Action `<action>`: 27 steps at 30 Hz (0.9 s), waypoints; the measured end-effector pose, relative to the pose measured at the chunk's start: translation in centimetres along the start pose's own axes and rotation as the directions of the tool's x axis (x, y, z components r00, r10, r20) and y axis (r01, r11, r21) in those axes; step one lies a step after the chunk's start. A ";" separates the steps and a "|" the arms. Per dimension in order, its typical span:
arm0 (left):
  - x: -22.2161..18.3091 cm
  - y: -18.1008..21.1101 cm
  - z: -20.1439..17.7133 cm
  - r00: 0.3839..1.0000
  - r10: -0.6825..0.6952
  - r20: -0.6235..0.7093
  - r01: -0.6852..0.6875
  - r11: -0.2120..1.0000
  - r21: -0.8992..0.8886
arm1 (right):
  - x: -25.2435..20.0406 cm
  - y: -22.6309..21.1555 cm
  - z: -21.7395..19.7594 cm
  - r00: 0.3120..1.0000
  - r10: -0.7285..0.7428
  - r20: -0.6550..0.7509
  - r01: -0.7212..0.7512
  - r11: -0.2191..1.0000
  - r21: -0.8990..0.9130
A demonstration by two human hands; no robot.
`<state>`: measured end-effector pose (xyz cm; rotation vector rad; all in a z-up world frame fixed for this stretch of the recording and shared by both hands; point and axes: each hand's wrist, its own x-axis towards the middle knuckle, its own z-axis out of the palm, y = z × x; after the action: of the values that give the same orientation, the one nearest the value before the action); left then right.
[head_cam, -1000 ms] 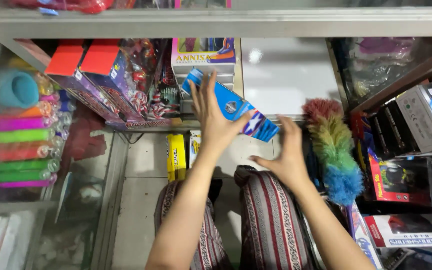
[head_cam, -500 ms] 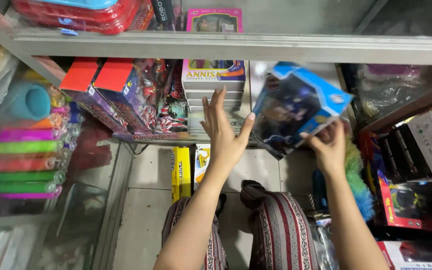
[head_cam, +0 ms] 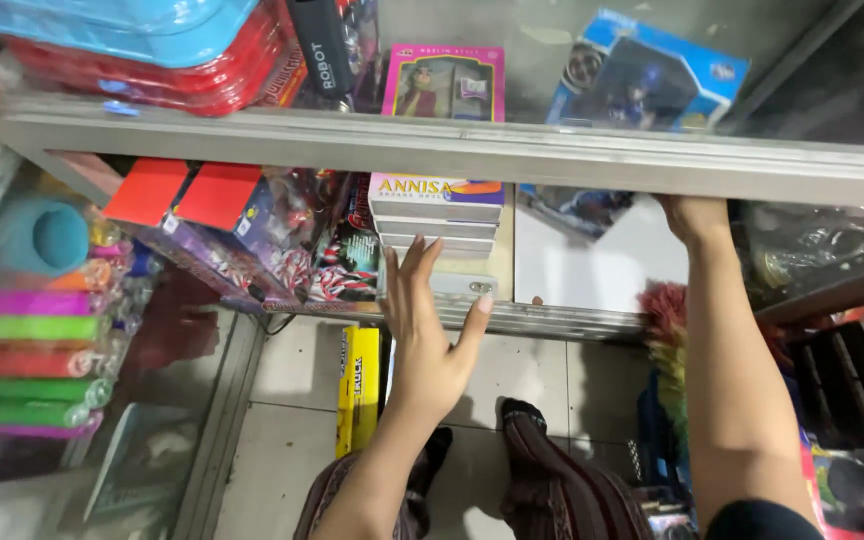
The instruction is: Dusting toy boxes and play sets on store shelves using a colorful duster.
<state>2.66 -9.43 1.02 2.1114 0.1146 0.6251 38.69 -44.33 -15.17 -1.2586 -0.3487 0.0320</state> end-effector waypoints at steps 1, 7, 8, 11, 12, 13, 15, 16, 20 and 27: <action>0.4 0.1 -0.2 1.000 0.001 -0.003 -0.001 1.000 -0.001 | 0.7 -1.4 2.4 1.000 -0.002 0.003 0.002 1.000 -0.001; 2.9 -0.7 0.0 0.995 -0.064 0.077 0.049 0.981 0.189 | 7.9 0.2 6.4 0.986 -0.128 0.105 0.114 0.984 0.135; 3.2 -1.0 0.2 0.991 -0.060 0.117 0.032 0.973 0.229 | 9.0 0.8 6.5 0.988 -0.117 0.103 0.104 0.987 0.119; 4.0 -1.4 1.0 0.980 -0.055 0.193 0.004 0.967 0.256 | 11.2 2.0 6.8 0.995 -0.066 0.075 0.058 0.993 0.104; 4.2 -1.5 1.3 0.972 -0.056 0.226 -0.001 0.970 0.243 | 11.8 2.2 7.1 0.998 -0.023 0.051 0.018 0.994 0.104; 4.2 -1.5 1.4 0.972 -0.051 0.227 -0.006 0.970 0.243 | 12.2 2.9 6.7 0.998 -0.027 0.049 0.022 0.994 0.105; 4.1 -1.7 1.7 0.955 -0.066 0.289 0.004 0.978 0.210 | 12.8 4.3 5.8 0.999 0.026 0.045 -0.030 0.995 0.098; 4.3 -1.8 1.6 0.955 -0.062 0.290 0.000 0.978 0.209 | 13.0 4.3 5.7 0.999 0.023 0.042 -0.027 0.995 0.098; 4.3 -2.0 1.5 0.921 -0.133 0.365 0.039 0.966 0.256 | 13.9 5.6 4.7 0.997 -0.025 0.066 0.016 0.989 0.145; 4.6 -2.1 1.6 0.910 -0.165 0.381 0.069 0.965 0.254 | 16.3 7.8 5.8 0.988 -0.047 -0.146 0.015 0.978 -0.209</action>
<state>7.74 -7.90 0.41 2.3984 0.0887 0.1001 53.87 -33.07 -17.01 -1.4522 -0.2455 -0.1286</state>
